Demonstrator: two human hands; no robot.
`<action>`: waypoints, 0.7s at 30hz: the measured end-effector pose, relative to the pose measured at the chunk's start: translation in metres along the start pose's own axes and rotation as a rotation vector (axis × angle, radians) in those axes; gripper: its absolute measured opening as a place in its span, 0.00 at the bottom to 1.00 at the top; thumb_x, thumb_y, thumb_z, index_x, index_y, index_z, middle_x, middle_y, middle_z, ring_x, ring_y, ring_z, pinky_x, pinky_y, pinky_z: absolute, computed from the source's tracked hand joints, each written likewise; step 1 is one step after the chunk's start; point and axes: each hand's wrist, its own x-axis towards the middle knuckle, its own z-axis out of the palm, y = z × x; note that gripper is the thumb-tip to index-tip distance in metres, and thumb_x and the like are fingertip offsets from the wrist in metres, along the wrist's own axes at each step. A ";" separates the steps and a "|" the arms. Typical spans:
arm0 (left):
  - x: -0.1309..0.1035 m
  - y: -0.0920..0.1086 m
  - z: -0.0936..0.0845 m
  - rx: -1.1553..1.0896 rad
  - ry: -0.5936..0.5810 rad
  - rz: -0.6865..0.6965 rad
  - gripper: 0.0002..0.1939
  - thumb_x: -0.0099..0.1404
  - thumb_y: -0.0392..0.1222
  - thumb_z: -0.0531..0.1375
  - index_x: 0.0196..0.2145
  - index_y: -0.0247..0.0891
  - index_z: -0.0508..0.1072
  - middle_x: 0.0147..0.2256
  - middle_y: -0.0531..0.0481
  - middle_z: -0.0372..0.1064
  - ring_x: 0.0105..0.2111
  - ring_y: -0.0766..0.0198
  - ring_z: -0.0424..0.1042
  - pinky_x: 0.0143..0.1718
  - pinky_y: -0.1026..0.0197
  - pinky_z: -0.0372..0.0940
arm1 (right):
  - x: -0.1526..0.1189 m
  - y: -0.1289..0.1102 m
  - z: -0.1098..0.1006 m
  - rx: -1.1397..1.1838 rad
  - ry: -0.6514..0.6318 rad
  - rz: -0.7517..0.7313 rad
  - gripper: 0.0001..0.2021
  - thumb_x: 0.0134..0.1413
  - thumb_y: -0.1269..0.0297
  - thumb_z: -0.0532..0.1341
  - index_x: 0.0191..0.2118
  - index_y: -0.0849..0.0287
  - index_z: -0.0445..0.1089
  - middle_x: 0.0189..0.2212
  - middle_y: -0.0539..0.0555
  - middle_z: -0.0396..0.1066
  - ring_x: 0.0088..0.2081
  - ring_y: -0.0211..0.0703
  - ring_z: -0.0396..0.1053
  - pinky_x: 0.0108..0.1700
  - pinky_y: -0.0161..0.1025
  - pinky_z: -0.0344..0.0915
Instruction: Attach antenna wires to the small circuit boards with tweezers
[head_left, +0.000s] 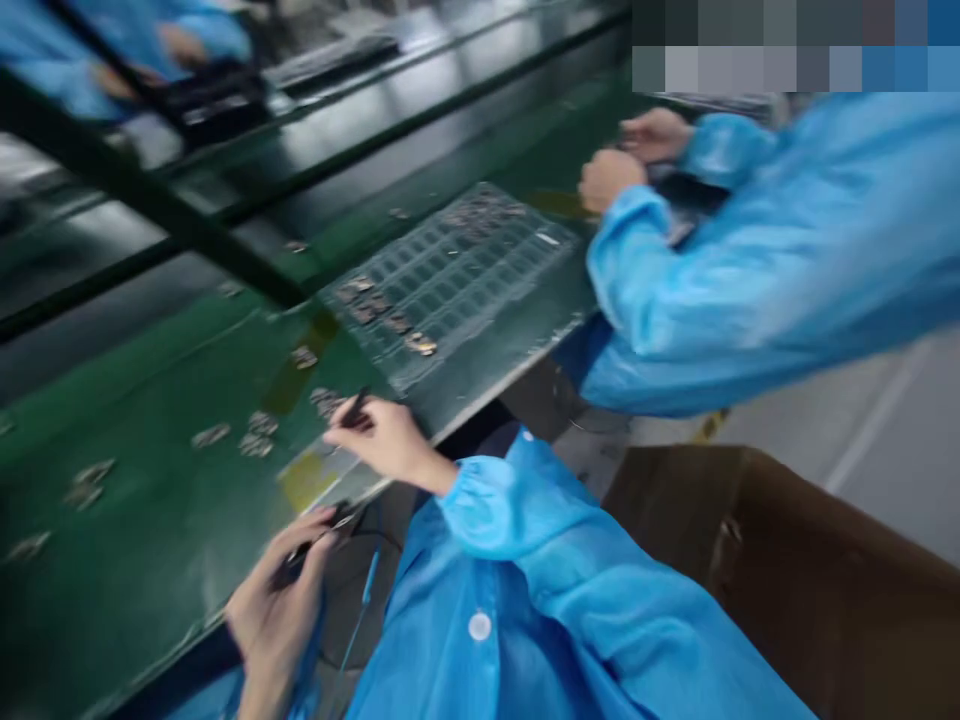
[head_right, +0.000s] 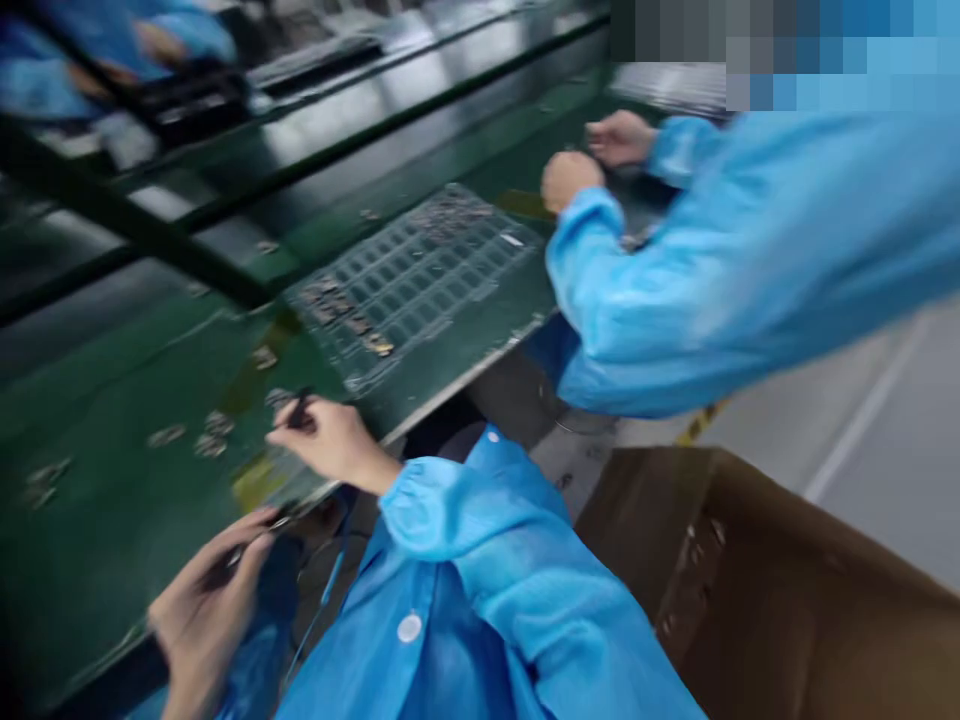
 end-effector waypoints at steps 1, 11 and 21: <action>-0.005 -0.008 0.000 -0.024 -0.070 -0.011 0.09 0.67 0.46 0.61 0.35 0.38 0.75 0.40 0.45 0.79 0.45 0.53 0.78 0.53 0.48 0.70 | -0.001 0.005 0.001 0.020 -0.017 0.010 0.04 0.53 0.65 0.67 0.33 0.56 0.71 0.31 0.45 0.75 0.34 0.37 0.73 0.40 0.32 0.68; -0.004 -0.007 0.007 -0.052 -0.065 0.212 0.04 0.68 0.34 0.61 0.41 0.39 0.73 0.45 0.45 0.79 0.49 0.58 0.77 0.56 0.50 0.68 | -0.021 -0.007 0.007 -0.137 -0.079 0.151 0.06 0.53 0.64 0.67 0.37 0.57 0.72 0.35 0.50 0.75 0.37 0.39 0.76 0.40 0.34 0.73; 0.002 -0.007 -0.002 -0.072 -0.134 0.151 0.03 0.69 0.35 0.60 0.42 0.38 0.72 0.50 0.45 0.77 0.51 0.56 0.74 0.51 0.55 0.69 | -0.025 -0.015 0.014 -0.350 -0.109 0.187 0.02 0.58 0.65 0.65 0.37 0.55 0.73 0.36 0.51 0.76 0.39 0.41 0.77 0.40 0.35 0.75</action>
